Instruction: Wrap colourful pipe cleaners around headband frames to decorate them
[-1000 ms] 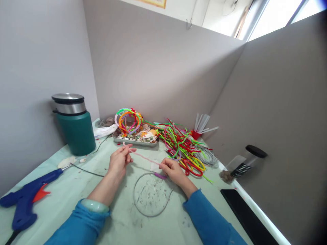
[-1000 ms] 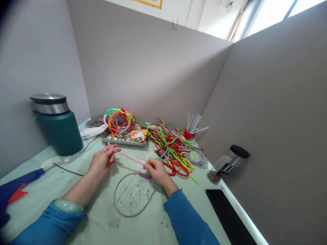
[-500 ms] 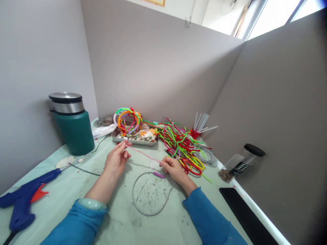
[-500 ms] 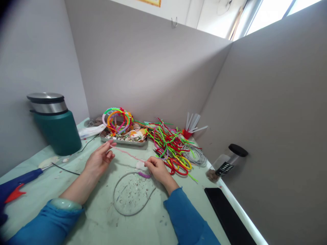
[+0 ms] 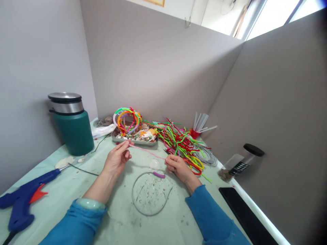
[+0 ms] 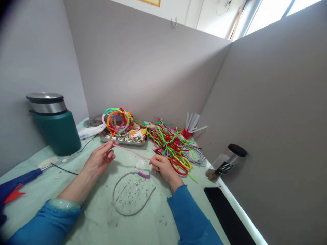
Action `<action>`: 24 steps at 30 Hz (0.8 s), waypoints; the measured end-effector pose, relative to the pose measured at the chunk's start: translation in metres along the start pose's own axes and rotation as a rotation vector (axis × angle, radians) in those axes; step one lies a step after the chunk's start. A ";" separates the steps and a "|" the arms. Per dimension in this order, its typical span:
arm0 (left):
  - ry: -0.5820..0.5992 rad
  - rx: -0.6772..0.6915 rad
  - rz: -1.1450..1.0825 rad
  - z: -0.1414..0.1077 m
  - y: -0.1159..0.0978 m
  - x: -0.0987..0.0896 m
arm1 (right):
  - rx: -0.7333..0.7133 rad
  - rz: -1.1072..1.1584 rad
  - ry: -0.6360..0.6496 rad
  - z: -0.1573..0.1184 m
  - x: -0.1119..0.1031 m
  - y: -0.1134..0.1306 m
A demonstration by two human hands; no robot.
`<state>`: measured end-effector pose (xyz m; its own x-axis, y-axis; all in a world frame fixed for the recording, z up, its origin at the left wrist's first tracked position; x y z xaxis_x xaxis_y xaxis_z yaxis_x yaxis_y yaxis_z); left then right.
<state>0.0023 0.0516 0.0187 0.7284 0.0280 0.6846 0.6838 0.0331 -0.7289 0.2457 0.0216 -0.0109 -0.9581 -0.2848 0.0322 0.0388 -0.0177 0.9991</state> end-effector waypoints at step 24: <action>-0.319 0.214 0.027 -0.003 -0.011 -0.006 | -0.063 -0.571 0.091 -0.004 0.016 0.009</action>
<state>-0.0094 0.0478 0.0223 0.6731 0.3404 0.6565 0.6152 0.2349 -0.7526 0.2314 0.0132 -0.0015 -0.8040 -0.2940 -0.5169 -0.4577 -0.2490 0.8535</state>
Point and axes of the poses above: each hand's wrist, its own z-axis towards the middle knuckle, its own x-axis out of the palm, y = z × x, the point moved 3 cm from there along z, towards the middle knuckle, and after that the axes turned 6 degrees about -z, right-handed, at the moved point
